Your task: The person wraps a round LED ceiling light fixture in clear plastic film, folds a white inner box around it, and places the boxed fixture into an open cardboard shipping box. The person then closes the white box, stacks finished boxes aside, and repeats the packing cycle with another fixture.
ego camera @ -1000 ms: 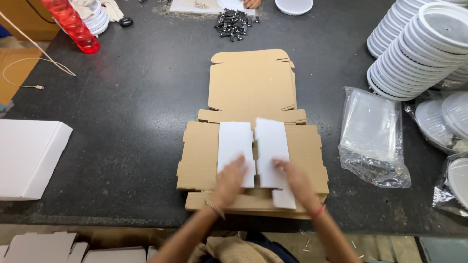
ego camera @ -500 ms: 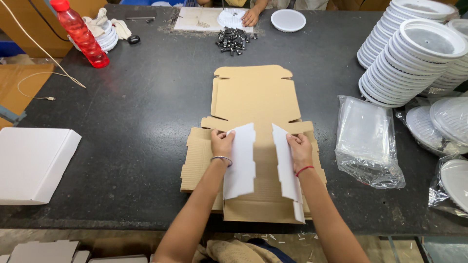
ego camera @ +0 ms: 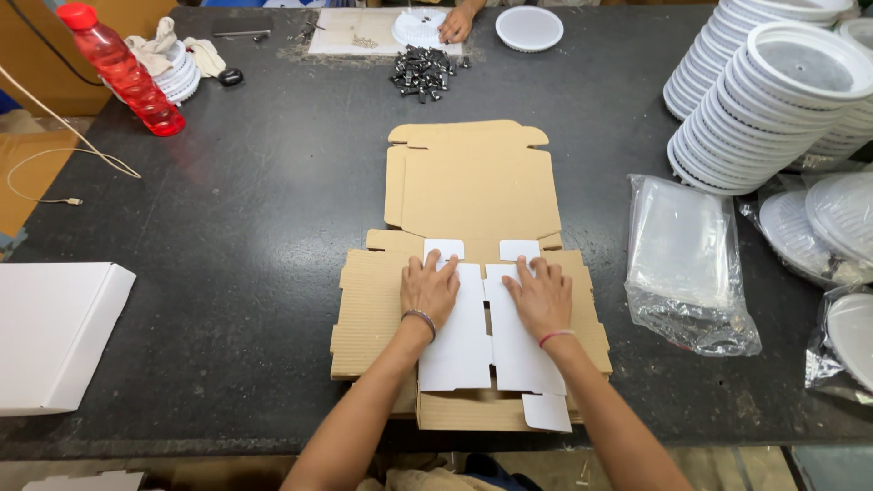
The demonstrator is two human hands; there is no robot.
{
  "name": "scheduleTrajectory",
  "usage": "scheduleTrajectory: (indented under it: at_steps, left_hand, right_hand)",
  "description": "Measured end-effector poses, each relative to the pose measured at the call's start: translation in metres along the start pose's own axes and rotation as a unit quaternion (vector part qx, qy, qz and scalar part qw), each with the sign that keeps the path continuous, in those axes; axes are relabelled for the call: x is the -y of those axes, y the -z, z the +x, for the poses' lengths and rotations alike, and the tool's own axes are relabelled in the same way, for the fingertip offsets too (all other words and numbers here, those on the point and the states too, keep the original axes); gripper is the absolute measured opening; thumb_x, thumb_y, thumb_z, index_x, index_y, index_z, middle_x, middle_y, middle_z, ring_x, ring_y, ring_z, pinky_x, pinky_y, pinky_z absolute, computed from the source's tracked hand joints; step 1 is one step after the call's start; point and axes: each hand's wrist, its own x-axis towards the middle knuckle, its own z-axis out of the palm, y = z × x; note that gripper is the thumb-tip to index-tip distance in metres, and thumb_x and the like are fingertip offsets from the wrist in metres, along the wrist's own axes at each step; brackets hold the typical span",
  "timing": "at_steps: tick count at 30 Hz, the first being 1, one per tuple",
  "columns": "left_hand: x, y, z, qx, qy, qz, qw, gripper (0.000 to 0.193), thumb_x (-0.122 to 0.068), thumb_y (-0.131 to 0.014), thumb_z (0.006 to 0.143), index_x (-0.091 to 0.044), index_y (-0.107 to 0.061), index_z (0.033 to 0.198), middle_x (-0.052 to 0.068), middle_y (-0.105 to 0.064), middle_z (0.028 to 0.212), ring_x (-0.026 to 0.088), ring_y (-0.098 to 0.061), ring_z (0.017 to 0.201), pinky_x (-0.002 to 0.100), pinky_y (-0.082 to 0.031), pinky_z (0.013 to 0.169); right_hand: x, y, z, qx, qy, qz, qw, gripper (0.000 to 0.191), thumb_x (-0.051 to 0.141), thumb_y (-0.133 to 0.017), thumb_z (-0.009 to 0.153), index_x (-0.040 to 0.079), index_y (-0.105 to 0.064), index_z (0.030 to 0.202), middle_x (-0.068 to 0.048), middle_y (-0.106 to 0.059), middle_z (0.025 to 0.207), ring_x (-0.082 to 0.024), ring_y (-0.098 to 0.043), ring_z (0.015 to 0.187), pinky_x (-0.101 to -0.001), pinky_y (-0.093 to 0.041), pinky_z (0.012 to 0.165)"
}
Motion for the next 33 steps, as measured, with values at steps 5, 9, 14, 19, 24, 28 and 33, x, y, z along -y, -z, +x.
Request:
scheduleTrajectory:
  at_steps: [5,9,14,19,24,28,33]
  left_hand:
    - [0.006,-0.004,0.017,-0.003,-0.008,-0.103,0.995,0.019,-0.031,-0.062,0.095,-0.017,-0.074,0.098,0.004,-0.07,0.116,0.032,-0.056,0.106,0.044,-0.049,0.091]
    - [0.015,0.008,0.042,0.036,0.095,-0.215,0.971,0.032,-0.037,-0.053,0.1,-0.008,-0.066,0.101,0.017,-0.07,0.103,0.041,-0.058,0.096,0.05,-0.047,0.087]
    - [0.028,0.032,0.056,0.029,0.157,-0.391,0.906,0.048,-0.041,-0.036,0.098,-0.008,-0.065,0.078,0.017,-0.079,0.088,0.027,-0.07,0.081,0.04,-0.052,0.08]
    - [0.029,0.044,0.069,0.077,0.245,-0.502,0.826,0.051,-0.043,-0.036,0.1,-0.002,-0.051,0.073,0.017,-0.081,0.087,0.019,-0.064,0.068,0.032,-0.054,0.063]
    - [0.029,0.048,0.089,0.065,0.188,-0.435,0.878,0.06,-0.047,-0.032,0.102,0.0,-0.067,0.087,0.017,-0.076,0.097,0.02,-0.065,0.071,0.031,-0.052,0.065]
    - [0.047,0.064,0.073,-0.021,0.189,-0.34,0.921,0.052,-0.043,-0.033,0.103,-0.009,-0.07,0.111,0.013,-0.073,0.112,0.02,-0.069,0.091,0.033,-0.051,0.077]
    - [0.053,0.111,-0.053,-0.167,0.203,-0.456,0.85,0.043,-0.047,-0.043,0.109,-0.008,-0.056,0.097,0.005,-0.054,0.092,0.015,-0.054,0.088,0.029,-0.049,0.086]
  right_hand:
    - [-0.021,0.007,0.023,0.023,0.028,0.133,0.99,0.043,0.046,-0.052,0.101,0.012,-0.073,0.114,-0.011,-0.064,0.121,-0.028,-0.057,0.112,-0.0392,-0.046,0.096]
    - [-0.046,0.023,0.048,0.066,-0.026,0.313,0.947,0.053,0.047,-0.04,0.11,0.004,-0.07,0.108,-0.012,-0.064,0.109,-0.028,-0.062,0.102,-0.0373,-0.048,0.095]
    - [-0.048,0.038,0.048,0.077,-0.058,0.452,0.887,0.073,0.059,-0.029,0.111,-0.003,-0.061,0.088,-0.004,-0.071,0.104,-0.021,-0.064,0.099,-0.0324,-0.048,0.094]
    - [-0.036,0.054,0.056,0.103,-0.123,0.412,0.897,0.072,0.062,-0.026,0.107,0.008,-0.075,0.107,-0.008,-0.068,0.096,-0.02,-0.063,0.095,-0.0324,-0.047,0.092]
    - [-0.041,0.057,0.069,0.082,-0.072,0.412,0.904,0.063,0.056,-0.03,0.107,0.006,-0.068,0.117,-0.005,-0.071,0.109,-0.019,-0.066,0.099,-0.0317,-0.049,0.093]
    - [-0.072,0.06,0.055,-0.041,0.029,0.45,0.892,0.052,0.044,-0.036,0.113,0.002,-0.064,0.126,-0.008,-0.068,0.126,-0.018,-0.061,0.12,-0.0334,-0.046,0.107]
    - [-0.117,0.083,-0.058,-0.047,-0.116,0.536,0.835,0.058,0.049,-0.03,0.114,0.003,-0.065,0.116,-0.008,-0.071,0.118,-0.017,-0.064,0.106,-0.0338,-0.052,0.098]
